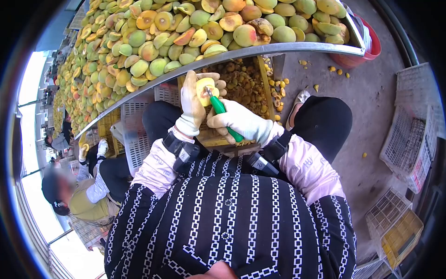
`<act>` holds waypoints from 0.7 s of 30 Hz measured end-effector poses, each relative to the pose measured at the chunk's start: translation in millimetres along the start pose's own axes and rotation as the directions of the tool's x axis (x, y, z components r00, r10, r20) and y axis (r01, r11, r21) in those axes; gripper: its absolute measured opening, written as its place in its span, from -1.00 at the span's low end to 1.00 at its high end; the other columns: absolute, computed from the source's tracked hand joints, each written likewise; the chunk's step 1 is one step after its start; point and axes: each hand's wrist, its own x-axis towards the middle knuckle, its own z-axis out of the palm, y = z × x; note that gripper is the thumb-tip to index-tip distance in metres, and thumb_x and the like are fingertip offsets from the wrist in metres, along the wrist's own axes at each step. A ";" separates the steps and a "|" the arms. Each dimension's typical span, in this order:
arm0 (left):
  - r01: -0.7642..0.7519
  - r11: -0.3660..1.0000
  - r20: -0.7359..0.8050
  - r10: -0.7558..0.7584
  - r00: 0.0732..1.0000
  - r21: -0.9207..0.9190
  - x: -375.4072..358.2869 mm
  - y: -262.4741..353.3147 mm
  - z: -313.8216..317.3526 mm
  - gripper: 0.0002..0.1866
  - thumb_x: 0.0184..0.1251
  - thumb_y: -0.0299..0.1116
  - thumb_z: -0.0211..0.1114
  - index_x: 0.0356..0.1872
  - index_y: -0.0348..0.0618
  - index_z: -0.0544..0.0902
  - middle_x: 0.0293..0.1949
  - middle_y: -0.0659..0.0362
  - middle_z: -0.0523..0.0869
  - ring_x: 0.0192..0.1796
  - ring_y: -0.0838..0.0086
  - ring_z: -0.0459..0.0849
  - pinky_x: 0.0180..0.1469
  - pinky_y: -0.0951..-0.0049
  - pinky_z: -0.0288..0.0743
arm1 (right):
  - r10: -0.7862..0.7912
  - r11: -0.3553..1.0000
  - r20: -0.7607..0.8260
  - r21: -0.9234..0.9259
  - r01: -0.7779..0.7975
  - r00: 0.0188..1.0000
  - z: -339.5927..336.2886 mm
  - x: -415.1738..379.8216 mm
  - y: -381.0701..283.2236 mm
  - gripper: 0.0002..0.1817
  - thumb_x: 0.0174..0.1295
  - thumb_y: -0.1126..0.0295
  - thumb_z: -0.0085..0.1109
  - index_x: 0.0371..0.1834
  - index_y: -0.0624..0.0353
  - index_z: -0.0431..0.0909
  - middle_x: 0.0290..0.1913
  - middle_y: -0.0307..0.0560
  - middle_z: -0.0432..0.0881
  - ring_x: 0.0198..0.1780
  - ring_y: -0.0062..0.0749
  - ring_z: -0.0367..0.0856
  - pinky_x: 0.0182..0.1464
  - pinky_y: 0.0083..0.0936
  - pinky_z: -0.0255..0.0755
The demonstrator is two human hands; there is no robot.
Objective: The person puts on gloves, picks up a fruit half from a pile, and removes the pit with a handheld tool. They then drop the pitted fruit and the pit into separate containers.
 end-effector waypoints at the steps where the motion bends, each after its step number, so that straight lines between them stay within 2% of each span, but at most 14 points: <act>1: 0.005 1.000 0.003 -0.005 1.000 0.004 1.1 -2.0 0.4 -0.31 0.49 0.17 -0.25 -0.17 -0.38 0.54 -0.28 -0.05 0.67 -0.29 0.27 0.71 -0.24 0.30 0.68 | -0.003 1.000 -0.003 0.006 0.003 1.000 0.4 0.6 0.8 -0.87 0.11 0.40 0.12 -0.47 0.23 0.45 -0.68 -0.20 0.41 -0.78 -0.54 0.34 -0.74 -0.63 0.25; 3: -0.041 0.999 0.005 0.041 0.999 -0.004 6.0 -5.4 0.9 -0.31 0.49 0.17 -0.25 -0.15 -0.37 0.55 -0.29 -0.05 0.68 -0.31 0.26 0.71 -0.27 0.31 0.67 | 0.008 0.997 0.015 0.080 -0.009 1.000 -0.6 1.9 1.1 -0.85 0.13 0.38 0.12 -0.44 0.24 0.46 -0.68 -0.20 0.41 -0.78 -0.54 0.34 -0.74 -0.63 0.25; 5: 0.069 0.997 0.039 -0.067 0.997 -0.029 7.2 -2.0 -5.6 -0.31 0.47 0.19 -0.22 -0.12 -0.36 0.56 -0.29 -0.06 0.69 -0.33 0.21 0.71 -0.31 0.31 0.64 | 0.013 0.995 0.017 0.097 -0.014 1.000 -1.4 2.2 3.2 -0.85 0.13 0.37 0.11 -0.44 0.24 0.46 -0.68 -0.20 0.42 -0.78 -0.54 0.34 -0.74 -0.62 0.26; 7: 0.319 0.917 0.216 -0.270 0.938 -0.238 8.5 1.2 -10.5 -0.32 0.44 0.19 -0.19 -0.11 -0.34 0.56 -0.29 -0.07 0.70 -0.35 0.18 0.70 -0.33 0.30 0.62 | 0.019 0.994 0.032 0.109 -0.023 0.999 -2.7 2.6 3.4 -0.85 0.14 0.37 0.11 -0.43 0.23 0.46 -0.67 -0.19 0.43 -0.77 -0.53 0.35 -0.74 -0.62 0.27; 9: 0.341 0.905 0.226 -0.287 0.931 -0.253 13.1 -5.7 -13.6 -0.34 0.43 0.19 -0.15 -0.10 -0.32 0.57 -0.29 -0.07 0.70 -0.34 0.16 0.69 -0.31 0.28 0.62 | 0.009 0.998 0.020 0.067 -0.010 1.000 -1.4 3.9 3.7 -0.86 0.15 0.38 0.12 -0.41 0.22 0.45 -0.66 -0.20 0.42 -0.77 -0.53 0.36 -0.74 -0.61 0.27; 11: 0.292 0.939 0.089 -0.280 0.956 -0.182 16.8 -10.7 -9.4 -0.35 0.44 0.18 -0.15 -0.06 -0.30 0.56 -0.27 -0.07 0.70 -0.33 0.16 0.69 -0.29 0.27 0.61 | -0.002 1.000 -0.131 -0.023 -0.001 0.991 -1.3 8.8 7.5 -0.87 0.15 0.40 0.14 -0.40 0.21 0.43 -0.66 -0.21 0.43 -0.77 -0.53 0.36 -0.73 -0.62 0.29; 12: 0.189 0.971 0.076 -0.180 0.981 -0.143 17.0 -7.7 -7.1 -0.39 0.46 0.13 -0.13 0.01 -0.30 0.53 -0.19 -0.07 0.69 -0.22 0.15 0.70 -0.18 0.23 0.62 | -0.023 1.000 -0.109 -0.019 0.021 0.994 -5.9 11.9 8.3 -0.84 0.18 0.36 0.18 -0.32 0.20 0.44 -0.63 -0.21 0.45 -0.77 -0.53 0.38 -0.72 -0.62 0.32; 13: 0.190 0.972 0.080 -0.180 0.980 -0.139 15.9 -6.0 -3.2 -0.39 0.46 0.13 -0.13 0.01 -0.30 0.53 -0.19 -0.07 0.69 -0.22 0.15 0.70 -0.18 0.23 0.62 | -0.028 0.999 -0.111 -0.019 0.026 0.993 -8.0 11.4 8.4 -0.84 0.18 0.36 0.18 -0.32 0.20 0.44 -0.63 -0.21 0.45 -0.77 -0.53 0.38 -0.72 -0.62 0.32; 15: 0.043 0.963 0.057 -0.029 0.998 -0.266 8.4 -2.3 7.0 -0.42 0.49 0.07 -0.12 0.03 -0.34 0.50 -0.15 -0.09 0.67 -0.17 0.18 0.69 -0.11 0.24 0.62 | -0.069 0.990 -0.205 -0.135 0.042 0.976 -9.4 10.2 4.5 -0.77 0.21 0.28 0.20 -0.23 0.18 0.45 -0.59 -0.23 0.46 -0.77 -0.56 0.40 -0.73 -0.65 0.31; 16: 0.008 0.966 0.096 0.017 0.995 -0.257 5.2 -3.0 6.7 -0.44 0.48 0.05 -0.08 0.03 -0.36 0.50 -0.11 -0.08 0.65 -0.09 0.18 0.68 -0.06 0.25 0.61 | -0.090 0.941 -0.296 -0.338 -0.016 0.951 -9.8 9.7 6.4 -0.67 0.22 0.18 0.22 -0.16 0.21 0.44 -0.55 -0.12 0.53 -0.66 -0.39 0.52 -0.59 -0.50 0.45; 17: 0.008 0.967 0.097 0.017 0.995 -0.254 5.4 -4.7 4.0 -0.44 0.48 0.05 -0.08 0.03 -0.36 0.50 -0.11 -0.08 0.65 -0.09 0.18 0.68 -0.06 0.25 0.61 | -0.092 0.942 -0.295 -0.337 -0.013 0.951 -11.2 13.0 14.7 -0.67 0.22 0.18 0.22 -0.16 0.21 0.44 -0.55 -0.12 0.53 -0.66 -0.39 0.52 -0.59 -0.50 0.45; 19: 0.011 0.981 0.141 0.017 0.990 -0.196 3.9 -6.4 0.6 -0.46 0.48 0.01 -0.07 -0.01 -0.38 0.51 -0.14 -0.08 0.66 -0.13 0.19 0.69 -0.10 0.26 0.63 | -0.464 0.688 -0.296 -0.715 0.129 0.835 -1.5 17.1 21.1 -0.61 0.20 0.16 0.23 -0.14 0.26 0.43 -0.49 0.02 0.59 -0.48 -0.18 0.62 -0.34 -0.34 0.53; 20: 0.024 0.984 0.034 -0.018 0.999 -0.175 4.4 -9.2 3.9 -0.49 0.48 -0.02 -0.05 -0.10 -0.38 0.55 -0.22 -0.07 0.68 -0.23 0.21 0.72 -0.19 0.28 0.65 | -0.275 0.758 -0.396 -0.650 -0.056 0.876 -1.2 13.1 18.0 -0.60 0.18 0.17 0.23 -0.13 0.28 0.42 -0.42 0.14 0.60 -0.32 -0.03 0.63 -0.12 -0.27 0.50; 21: 0.028 0.985 0.035 -0.023 0.999 -0.172 4.2 -10.3 7.8 -0.49 0.48 -0.02 -0.05 -0.10 -0.38 0.55 -0.22 -0.07 0.68 -0.23 0.21 0.72 -0.19 0.28 0.65 | -0.273 0.761 -0.399 -0.646 -0.057 0.876 -4.3 16.0 25.2 -0.60 0.18 0.17 0.23 -0.13 0.28 0.42 -0.42 0.14 0.60 -0.32 -0.03 0.63 -0.12 -0.27 0.50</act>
